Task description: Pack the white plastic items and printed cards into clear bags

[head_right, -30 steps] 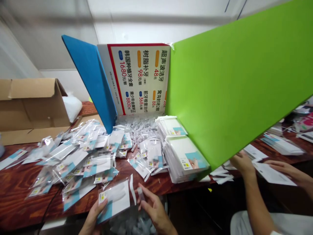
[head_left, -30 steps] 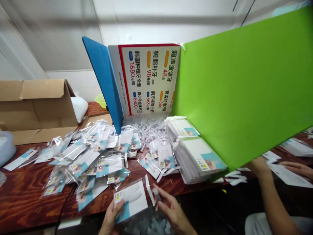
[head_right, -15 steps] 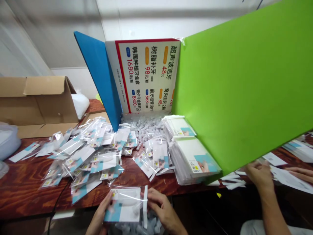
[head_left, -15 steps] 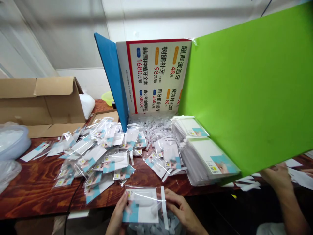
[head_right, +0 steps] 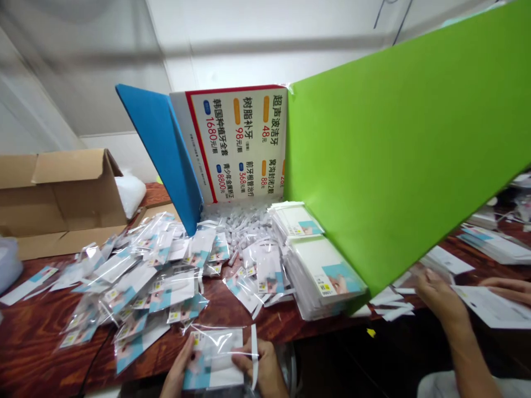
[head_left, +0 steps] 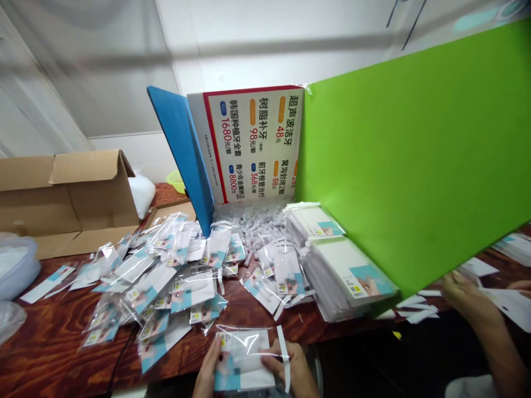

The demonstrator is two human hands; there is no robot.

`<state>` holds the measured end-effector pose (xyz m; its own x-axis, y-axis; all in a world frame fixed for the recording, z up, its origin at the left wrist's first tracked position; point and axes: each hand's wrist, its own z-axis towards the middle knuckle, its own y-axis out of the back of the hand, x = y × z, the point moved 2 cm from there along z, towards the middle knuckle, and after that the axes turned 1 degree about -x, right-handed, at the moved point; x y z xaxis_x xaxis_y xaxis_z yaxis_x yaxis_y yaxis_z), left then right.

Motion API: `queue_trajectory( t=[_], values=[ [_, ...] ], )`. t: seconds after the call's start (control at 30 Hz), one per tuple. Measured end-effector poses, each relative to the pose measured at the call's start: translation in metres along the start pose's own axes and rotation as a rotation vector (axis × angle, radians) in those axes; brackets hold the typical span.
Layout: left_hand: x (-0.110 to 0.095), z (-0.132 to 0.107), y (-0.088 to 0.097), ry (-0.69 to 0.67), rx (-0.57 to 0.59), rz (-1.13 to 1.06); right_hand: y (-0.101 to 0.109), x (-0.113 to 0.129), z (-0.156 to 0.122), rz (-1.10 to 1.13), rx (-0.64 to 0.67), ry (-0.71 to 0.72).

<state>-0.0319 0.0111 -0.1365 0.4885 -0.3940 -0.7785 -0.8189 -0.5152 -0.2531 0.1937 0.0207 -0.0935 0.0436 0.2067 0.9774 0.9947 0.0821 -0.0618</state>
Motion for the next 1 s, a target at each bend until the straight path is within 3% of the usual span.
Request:
queue_trajectory(
  t=[0.07, 0.2, 0.3, 0.43, 0.5, 0.53, 0.6, 0.7, 0.8, 0.9, 1.0],
  values=[
    [-0.001, 0.001, -0.003, 0.001, -0.033, 0.018, 0.002, 0.001, -0.001, 0.052, 0.010, -0.002],
    [-0.010, 0.010, -0.023, 0.025, -0.027, -0.037, 0.015, -0.003, 0.003, 0.353, -0.202, -0.041],
    [-0.026, 0.018, -0.075, -0.003, 0.096, -0.106, 0.030, -0.006, 0.011, 0.389, -0.225, -0.018],
    [-0.050, 0.020, -0.160, -0.300, 0.300, -0.049, 0.051, -0.004, 0.011, 0.264, -0.201, 0.029],
    [-0.051, 0.022, -0.176, -0.388, 0.270, 0.008, 0.059, -0.004, 0.003, 0.157, -0.194, 0.039],
    [-0.047, 0.023, -0.174, -0.409, 0.234, 0.042, 0.062, -0.006, -0.002, 0.099, -0.196, 0.039],
    [-0.037, 0.023, -0.150, -0.424, 0.159, 0.119, 0.065, -0.011, -0.012, -0.029, -0.214, 0.036],
    [-0.029, 0.012, -0.087, -0.456, 0.056, 0.269, 0.060, -0.027, -0.022, -0.340, -0.191, 0.054],
    [-0.043, -0.002, -0.036, -0.578, -0.089, 0.521, 0.040, -0.054, -0.026, -0.616, -0.082, 0.032],
    [-0.068, -0.006, -0.013, -0.793, -0.218, 0.697, 0.014, -0.080, -0.024, -0.884, 0.051, -0.039],
    [-0.089, 0.002, -0.006, -1.007, -0.287, 0.763, -0.004, -0.093, -0.016, -0.999, 0.138, -0.014]
  ],
)
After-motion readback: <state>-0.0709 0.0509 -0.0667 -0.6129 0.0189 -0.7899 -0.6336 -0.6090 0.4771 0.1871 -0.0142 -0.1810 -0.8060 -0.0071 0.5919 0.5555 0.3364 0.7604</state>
